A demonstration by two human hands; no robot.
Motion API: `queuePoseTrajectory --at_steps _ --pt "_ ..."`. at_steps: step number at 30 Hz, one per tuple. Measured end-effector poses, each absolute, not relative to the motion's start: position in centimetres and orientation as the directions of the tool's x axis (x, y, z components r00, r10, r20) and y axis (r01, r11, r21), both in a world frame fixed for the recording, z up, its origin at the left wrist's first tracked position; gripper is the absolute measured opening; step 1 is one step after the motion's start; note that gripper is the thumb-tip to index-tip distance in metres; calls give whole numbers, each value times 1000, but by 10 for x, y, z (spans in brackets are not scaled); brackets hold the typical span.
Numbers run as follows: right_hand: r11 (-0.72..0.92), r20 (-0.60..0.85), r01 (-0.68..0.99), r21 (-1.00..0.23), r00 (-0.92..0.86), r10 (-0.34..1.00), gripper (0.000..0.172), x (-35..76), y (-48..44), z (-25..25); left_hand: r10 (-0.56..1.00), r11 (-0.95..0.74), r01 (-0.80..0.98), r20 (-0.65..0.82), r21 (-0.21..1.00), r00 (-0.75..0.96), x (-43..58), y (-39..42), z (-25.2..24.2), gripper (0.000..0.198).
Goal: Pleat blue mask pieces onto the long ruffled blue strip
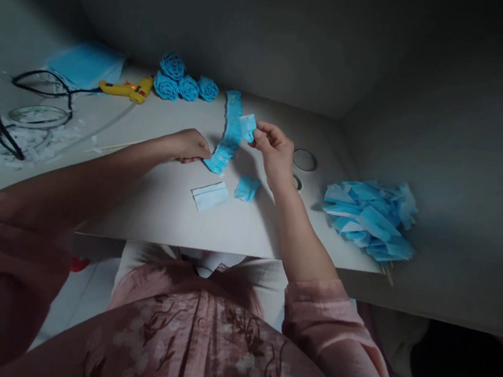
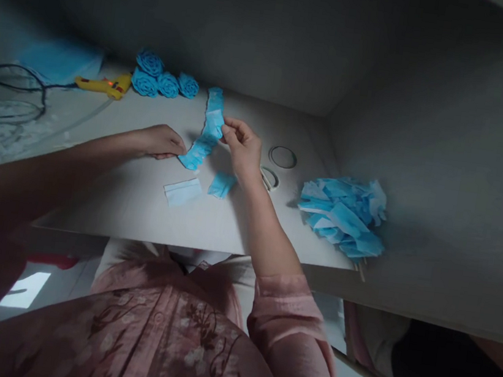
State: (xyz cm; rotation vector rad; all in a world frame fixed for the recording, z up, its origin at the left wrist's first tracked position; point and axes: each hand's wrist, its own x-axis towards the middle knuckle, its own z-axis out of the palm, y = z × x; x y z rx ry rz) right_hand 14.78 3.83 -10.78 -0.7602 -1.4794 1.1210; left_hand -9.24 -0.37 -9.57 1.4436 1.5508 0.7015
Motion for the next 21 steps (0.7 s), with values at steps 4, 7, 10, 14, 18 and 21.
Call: queuePoseTrajectory --at_steps 4,7,10,14,18,21 --pt "354 374 -127 -927 -218 902 40 147 37 -106 954 181 626 -289 758 74 -88 -9 -92 24" --pt "347 362 -106 -932 -222 905 40 146 35 -104 984 137 565 -178 814 18 -83 -7 -93 18" --pt "334 351 -111 -936 -220 910 45 148 34 -99 994 103 330 -81 938 -78 -74 -2 -98 15" --pt "278 304 -131 -951 -264 915 52 156 37 -87 975 153 30 -145 988 -170 -57 -2 -102 22" --pt "262 267 -71 -962 -425 865 45 166 37 -68 976 178 -84 -187 980 -113 -44 -13 -104 23" --pt "262 212 13 -965 -549 808 37 169 31 -57 980 181 -118 -189 976 -62 -39 -21 -104 22"
